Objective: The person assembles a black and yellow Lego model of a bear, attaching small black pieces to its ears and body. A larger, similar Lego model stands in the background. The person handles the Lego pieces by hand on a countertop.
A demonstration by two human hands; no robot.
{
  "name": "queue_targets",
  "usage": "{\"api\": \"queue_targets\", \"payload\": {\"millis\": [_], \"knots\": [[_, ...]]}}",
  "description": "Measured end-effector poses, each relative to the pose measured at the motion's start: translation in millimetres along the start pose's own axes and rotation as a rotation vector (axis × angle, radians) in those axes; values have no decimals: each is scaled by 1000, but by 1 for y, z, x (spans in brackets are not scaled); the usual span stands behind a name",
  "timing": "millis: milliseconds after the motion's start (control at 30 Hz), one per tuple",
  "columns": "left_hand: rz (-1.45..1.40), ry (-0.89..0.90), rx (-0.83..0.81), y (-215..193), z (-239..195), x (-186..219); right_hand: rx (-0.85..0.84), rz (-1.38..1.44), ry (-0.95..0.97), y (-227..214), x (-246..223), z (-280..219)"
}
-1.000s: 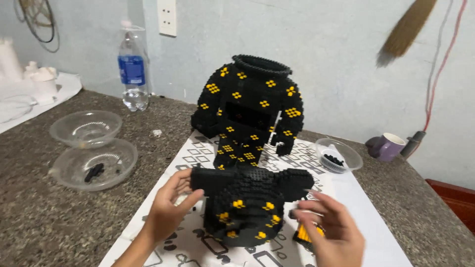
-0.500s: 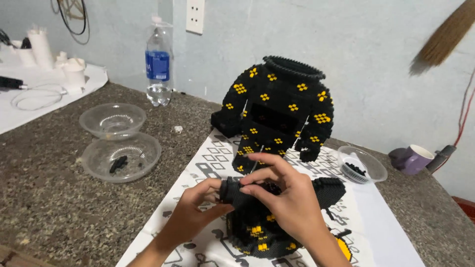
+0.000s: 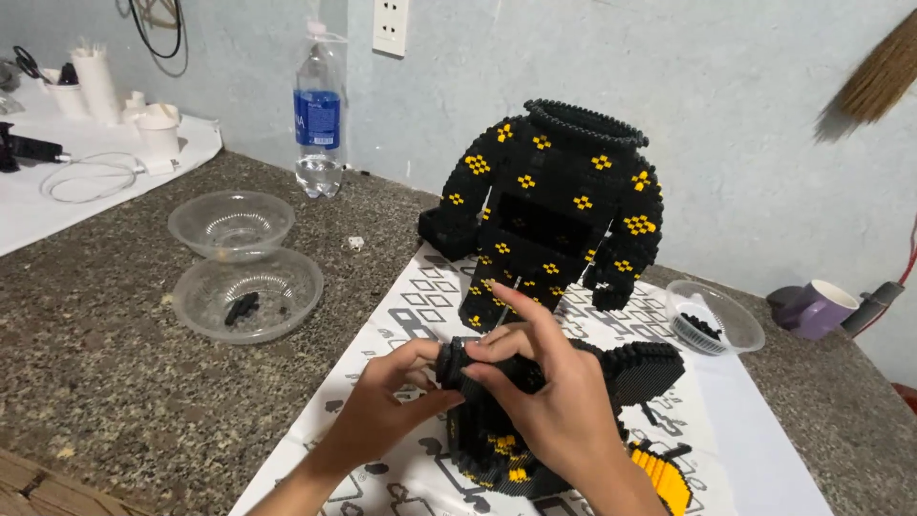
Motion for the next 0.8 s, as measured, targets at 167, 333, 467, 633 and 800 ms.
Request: {"api": "queue_targets", "payload": {"millis": [167, 333, 467, 633, 800], "knots": [[15, -43, -14, -1, -1, -4, -114, -24, -46, -1, -7, -12], [3, -95, -37, -3, 2, -16, -18, 21, -126, -18, 3, -47], [-36, -200, -37, -4, 1, -16, 612, -157, -71, -65, 40, -96], [77, -111, -10, 2, -6, 1, 586, -94, 603, -31, 116, -145], [174, 12, 71, 5, -18, 16, 285, 59, 402, -3, 141, -122]]}}
Point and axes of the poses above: each hand's wrist, its own z-axis towards the middle knuckle, its own y-axis out of the palm, x = y × z, the point moved 8 cm from there along z, towards the middle knuckle, and after that the axes turned 2 degrees about -y, right-handed, at the moved point
